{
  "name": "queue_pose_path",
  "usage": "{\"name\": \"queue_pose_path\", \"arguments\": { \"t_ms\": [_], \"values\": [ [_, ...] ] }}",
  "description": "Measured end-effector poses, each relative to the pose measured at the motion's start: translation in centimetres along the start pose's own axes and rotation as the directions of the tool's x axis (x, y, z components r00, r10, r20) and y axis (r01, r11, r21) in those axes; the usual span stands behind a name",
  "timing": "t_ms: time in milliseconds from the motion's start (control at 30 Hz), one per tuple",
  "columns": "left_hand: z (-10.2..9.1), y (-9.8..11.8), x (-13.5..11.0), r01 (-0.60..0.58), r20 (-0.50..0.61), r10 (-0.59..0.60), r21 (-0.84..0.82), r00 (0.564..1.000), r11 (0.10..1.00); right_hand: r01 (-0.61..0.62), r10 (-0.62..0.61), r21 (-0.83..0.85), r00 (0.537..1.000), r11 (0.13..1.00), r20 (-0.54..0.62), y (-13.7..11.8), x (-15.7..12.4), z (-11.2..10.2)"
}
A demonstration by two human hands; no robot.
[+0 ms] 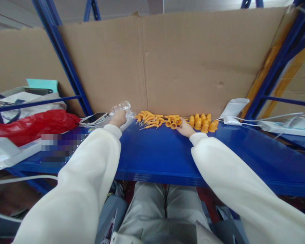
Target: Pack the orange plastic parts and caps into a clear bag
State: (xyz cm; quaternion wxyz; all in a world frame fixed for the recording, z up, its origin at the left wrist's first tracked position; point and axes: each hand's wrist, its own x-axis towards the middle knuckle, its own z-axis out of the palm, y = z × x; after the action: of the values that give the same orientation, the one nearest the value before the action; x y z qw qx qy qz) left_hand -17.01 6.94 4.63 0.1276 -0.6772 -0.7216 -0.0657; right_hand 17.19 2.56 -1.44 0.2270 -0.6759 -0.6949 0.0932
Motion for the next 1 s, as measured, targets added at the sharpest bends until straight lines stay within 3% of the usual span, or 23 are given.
{"name": "queue_pose_path", "arguments": {
  "t_ms": [100,200,333,433,567,700,833,1000],
  "values": [
    [-1.6,1.0,-0.5,0.045,-0.089,-0.048,-0.041,0.995,0.998,0.008,-0.007,0.044,1.0,0.999,-0.012,0.1,0.0,0.0],
    [-2.9,2.9,-1.2,0.007,-0.159,-0.029,-0.139,0.987,0.99,0.006,-0.005,0.037,0.999,0.999,-0.033,0.0,-0.5,-0.4],
    [-3.6,6.4,-2.4,-0.12,-0.287,0.036,-0.28,0.957,0.952,0.012,-0.016,-0.047,0.996,0.999,-0.091,-0.4,-1.4,-1.2],
    [-3.1,9.0,-3.5,-0.256,-0.334,0.151,-0.299,0.931,0.919,0.019,-0.023,-0.032,0.991,0.999,-0.13,-0.3,-1.7,-1.6],
    [-2.0,11.2,-5.0,-0.451,-0.292,0.38,-0.234,0.878,0.861,0.045,-0.007,0.18,0.978,0.983,-0.21,0.3,-1.2,-1.7],
    [-1.1,11.6,-5.5,-0.593,-0.221,0.551,-0.255,0.805,0.764,0.059,0.049,0.507,0.979,0.86,-0.198,1.1,-0.2,-1.6],
    [-0.3,11.4,-5.2,-0.588,-0.125,0.582,-0.319,0.804,0.743,0.034,0.11,0.685,0.98,0.727,-0.165,1.4,0.1,-1.8],
    [1.2,10.7,-5.2,-0.545,-0.078,0.564,-0.398,0.822,0.738,0.004,0.092,0.743,0.992,0.67,-0.089,1.0,-0.7,-2.1]
  ]
}}
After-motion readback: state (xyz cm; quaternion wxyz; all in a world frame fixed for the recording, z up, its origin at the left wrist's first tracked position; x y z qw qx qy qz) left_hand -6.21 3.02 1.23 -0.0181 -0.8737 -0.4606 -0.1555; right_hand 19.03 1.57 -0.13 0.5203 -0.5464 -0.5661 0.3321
